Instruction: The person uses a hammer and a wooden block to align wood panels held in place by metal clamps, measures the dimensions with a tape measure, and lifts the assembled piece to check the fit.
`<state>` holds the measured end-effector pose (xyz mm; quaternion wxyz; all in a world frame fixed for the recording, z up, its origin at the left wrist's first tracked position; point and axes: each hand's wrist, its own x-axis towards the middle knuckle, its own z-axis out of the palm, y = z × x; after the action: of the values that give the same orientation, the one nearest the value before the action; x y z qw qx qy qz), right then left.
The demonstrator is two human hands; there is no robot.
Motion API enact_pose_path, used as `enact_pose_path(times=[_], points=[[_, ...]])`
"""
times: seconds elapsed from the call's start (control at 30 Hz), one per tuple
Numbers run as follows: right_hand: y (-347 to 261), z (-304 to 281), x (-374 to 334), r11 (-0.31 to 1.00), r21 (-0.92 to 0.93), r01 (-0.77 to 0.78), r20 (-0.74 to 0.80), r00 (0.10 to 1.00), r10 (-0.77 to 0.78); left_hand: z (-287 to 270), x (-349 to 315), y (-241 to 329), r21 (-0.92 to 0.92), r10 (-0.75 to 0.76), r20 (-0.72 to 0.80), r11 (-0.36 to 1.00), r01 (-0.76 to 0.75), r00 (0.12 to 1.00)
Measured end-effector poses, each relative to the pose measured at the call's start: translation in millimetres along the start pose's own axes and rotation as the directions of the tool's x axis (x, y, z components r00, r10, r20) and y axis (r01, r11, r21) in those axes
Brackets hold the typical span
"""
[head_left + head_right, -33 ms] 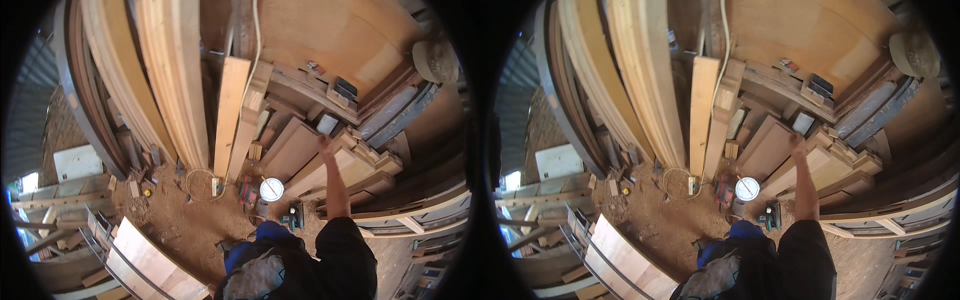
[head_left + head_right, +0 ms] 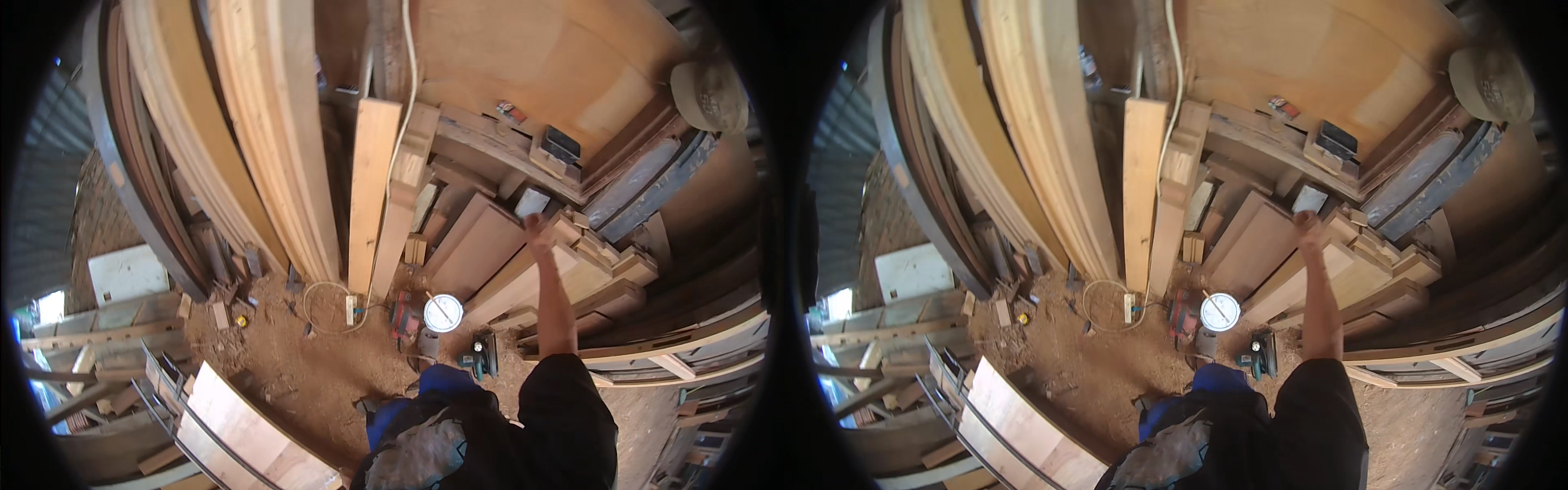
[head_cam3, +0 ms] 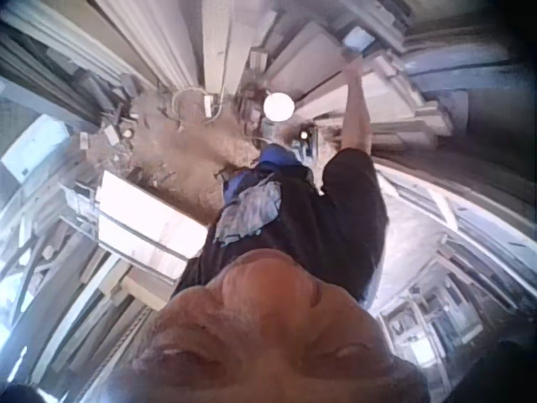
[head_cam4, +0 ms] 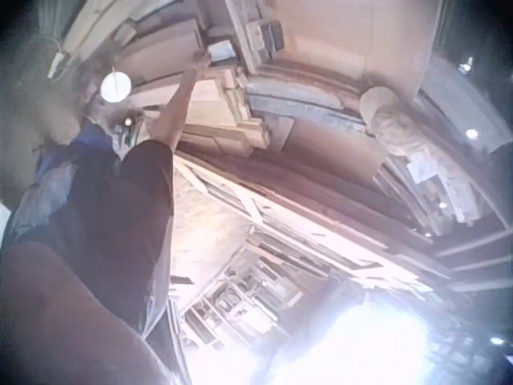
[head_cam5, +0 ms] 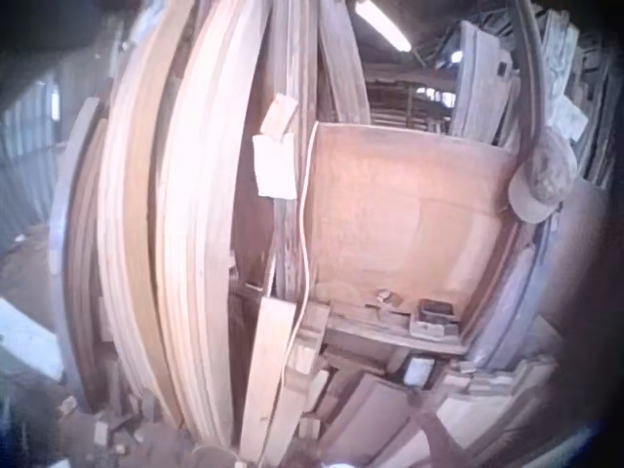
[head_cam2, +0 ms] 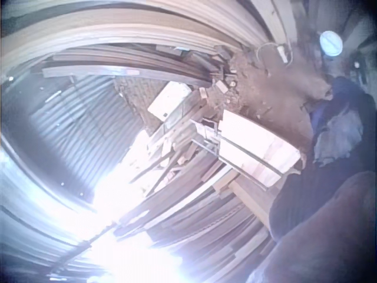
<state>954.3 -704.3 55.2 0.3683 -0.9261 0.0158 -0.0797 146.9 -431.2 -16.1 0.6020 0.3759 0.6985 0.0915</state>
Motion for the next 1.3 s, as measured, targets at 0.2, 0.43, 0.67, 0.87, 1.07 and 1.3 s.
enact_pose_path(times=[0.2, 0.43, 0.67, 0.87, 1.07, 1.3], points=[[-9, -109, 148, 0.965, -0.261, 0.018, -0.202, 0.977, -0.073, 51, 6, 51, -0.045, -0.024, 0.124, 0.999, 0.03, 0.992], [-34, -124, 241, 0.909, -0.349, -0.226, -0.217, 0.964, 0.156, 64, 3, 90, -0.165, 0.003, 0.244, 0.986, 0.039, 0.97], [-17, -100, 317, 0.845, -0.434, -0.311, -0.054, 0.946, 0.321, 36, -20, 97, -0.305, 0.145, 0.58, 0.951, 0.048, 0.802], [39, -61, 360, 0.819, -0.561, -0.126, 0.057, 0.98, 0.189, 55, -18, 114, -0.35, -0.23, 0.544, 0.812, 0.467, 0.807], [48, -31, 369, 0.9, -0.411, -0.147, -0.051, 0.989, 0.138, 116, 5, 126, -0.429, -0.46, -0.192, 0.834, 0.347, 0.867], [79, -37, 367, 0.914, -0.39, 0.111, 0.004, 0.993, -0.119, 150, 17, 137, -0.412, -0.444, -0.004, 0.817, 0.403, 0.896]])
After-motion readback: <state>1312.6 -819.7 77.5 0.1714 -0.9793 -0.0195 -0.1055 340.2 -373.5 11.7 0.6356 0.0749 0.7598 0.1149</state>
